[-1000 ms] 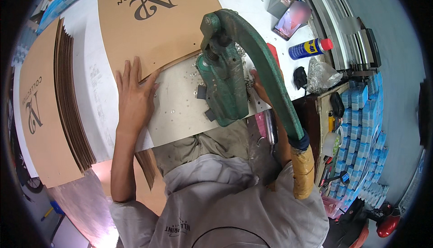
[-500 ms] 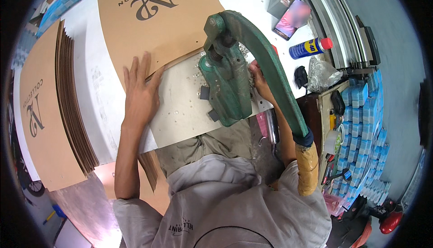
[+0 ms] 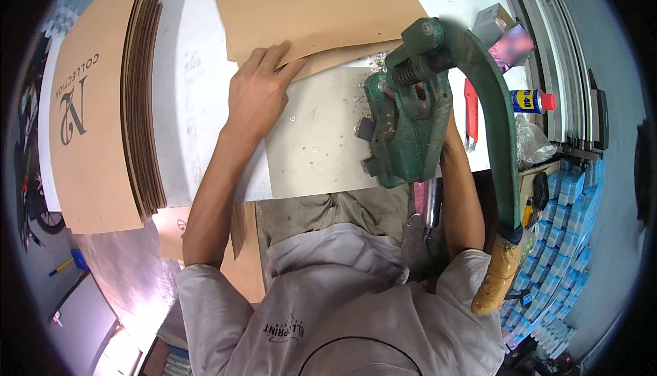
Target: The person uses a green manual hole punch to punch holes in a stack of brown cardboard sheets. They repeatedly pick up a sheet, align it under the punch, press the handle to create holes, and place the punched sheet aside. The process is repeated for multiple sheets.
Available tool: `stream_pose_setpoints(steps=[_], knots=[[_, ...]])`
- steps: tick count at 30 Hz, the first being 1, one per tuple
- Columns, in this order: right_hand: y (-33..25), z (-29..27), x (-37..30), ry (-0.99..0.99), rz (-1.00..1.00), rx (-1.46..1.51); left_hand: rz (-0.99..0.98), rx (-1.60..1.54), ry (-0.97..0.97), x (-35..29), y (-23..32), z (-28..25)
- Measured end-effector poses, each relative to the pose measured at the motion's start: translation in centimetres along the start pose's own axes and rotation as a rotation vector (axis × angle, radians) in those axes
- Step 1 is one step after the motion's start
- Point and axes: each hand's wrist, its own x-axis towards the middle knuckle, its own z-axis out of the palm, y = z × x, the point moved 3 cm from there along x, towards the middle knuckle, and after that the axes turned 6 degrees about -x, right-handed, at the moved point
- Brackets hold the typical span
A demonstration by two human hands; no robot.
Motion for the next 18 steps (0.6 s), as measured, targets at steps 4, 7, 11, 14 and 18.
stream_pose_setpoints(steps=[4,7,11,14,18], knots=[[-1.4,0.2,0.4,-0.112,-0.14,-0.303,0.027,-0.082,0.171,0.7,0.9,0.8],[-2.1,-1.0,0.6,-0.052,0.061,-0.14,-0.023,-0.169,0.164,1.3,2.7,1.3],[-2.0,-0.4,0.7,0.079,0.261,0.376,-0.013,-0.283,0.142,2.3,5.1,1.7],[-1.7,0.9,0.6,0.182,0.305,0.665,-0.006,-0.316,0.136,2.5,6.0,2.2],[-1.3,0.1,-0.9,0.176,0.332,0.506,-0.053,-0.365,0.008,3.3,8.2,1.4]])
